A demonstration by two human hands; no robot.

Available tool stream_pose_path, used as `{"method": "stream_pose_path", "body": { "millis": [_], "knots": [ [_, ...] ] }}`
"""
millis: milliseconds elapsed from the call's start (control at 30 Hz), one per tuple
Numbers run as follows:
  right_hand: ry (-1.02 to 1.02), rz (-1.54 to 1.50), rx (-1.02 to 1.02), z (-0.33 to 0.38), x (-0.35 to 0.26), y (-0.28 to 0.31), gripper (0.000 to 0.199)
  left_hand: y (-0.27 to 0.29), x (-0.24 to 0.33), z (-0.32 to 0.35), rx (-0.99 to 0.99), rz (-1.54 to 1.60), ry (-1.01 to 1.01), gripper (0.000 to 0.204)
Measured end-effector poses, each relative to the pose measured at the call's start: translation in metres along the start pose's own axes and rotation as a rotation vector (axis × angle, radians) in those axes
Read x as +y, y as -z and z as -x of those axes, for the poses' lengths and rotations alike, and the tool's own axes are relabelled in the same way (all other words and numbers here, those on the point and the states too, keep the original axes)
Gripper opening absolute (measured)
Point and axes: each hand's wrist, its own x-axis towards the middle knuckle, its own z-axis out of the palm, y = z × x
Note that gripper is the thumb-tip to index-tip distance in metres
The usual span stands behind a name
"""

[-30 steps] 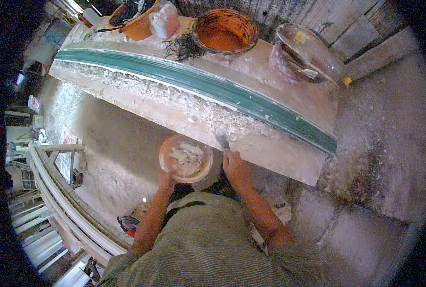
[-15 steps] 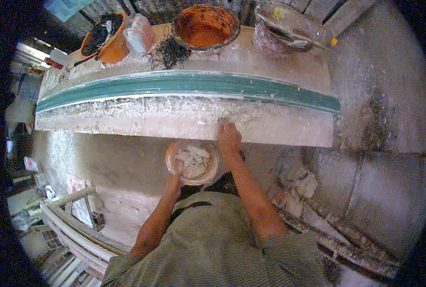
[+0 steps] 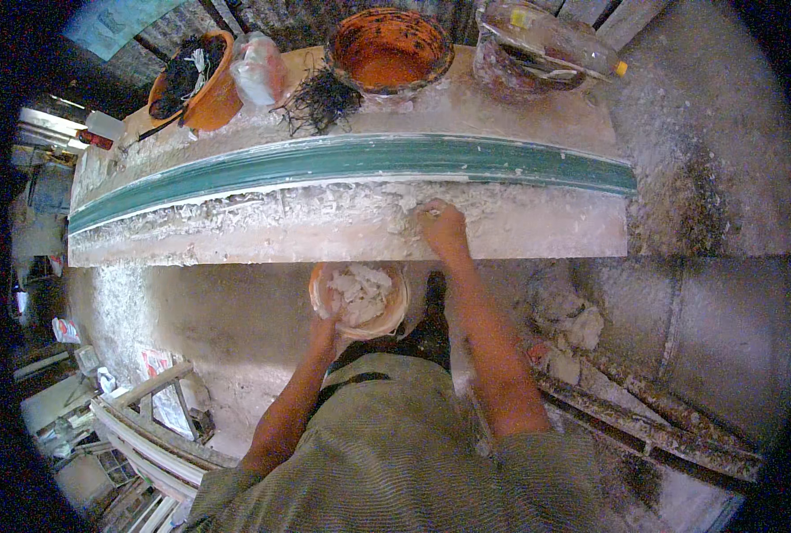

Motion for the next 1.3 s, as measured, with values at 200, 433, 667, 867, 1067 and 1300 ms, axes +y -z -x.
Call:
{"method": "stream_pose_path", "body": {
  "millis": [200, 433, 667, 867, 1067, 1300],
  "knots": [
    [0.102, 0.314, 0.008, 0.094, 0.018, 0.007, 0.028, -0.003, 0.005, -0.002, 0.028, 0.071, 0.016, 0.055],
    [0.353, 0.433, 0.117, 0.064, 0.003, -0.056, 0.022, 0.004, 0.003, -0.002, -0.015, 0.044, -0.003, 0.05],
    [0.116, 0.308, 0.046, 0.088, -0.001, -0.053, 0.021, 0.003, -0.001, 0.002, -0.05, 0.085, -0.154, 0.053],
    [0.086, -0.18, -0.002, 0.023, -0.008, -0.052, 0.026, 0.034, -0.027, -0.02, 0.027, 0.019, 0.052, 0.057],
    [0.015, 0.102, -0.077, 0.069, -0.004, -0.018, 0.025, 0.034, -0.028, -0.019, 0.0, 0.074, -0.001, 0.057],
    [0.168, 0.371, 0.021, 0.067, -0.045, -0.08, 0.024, 0.031, 0.003, 0.015, 0.06, 0.096, 0.053, 0.056]
  ]
}}
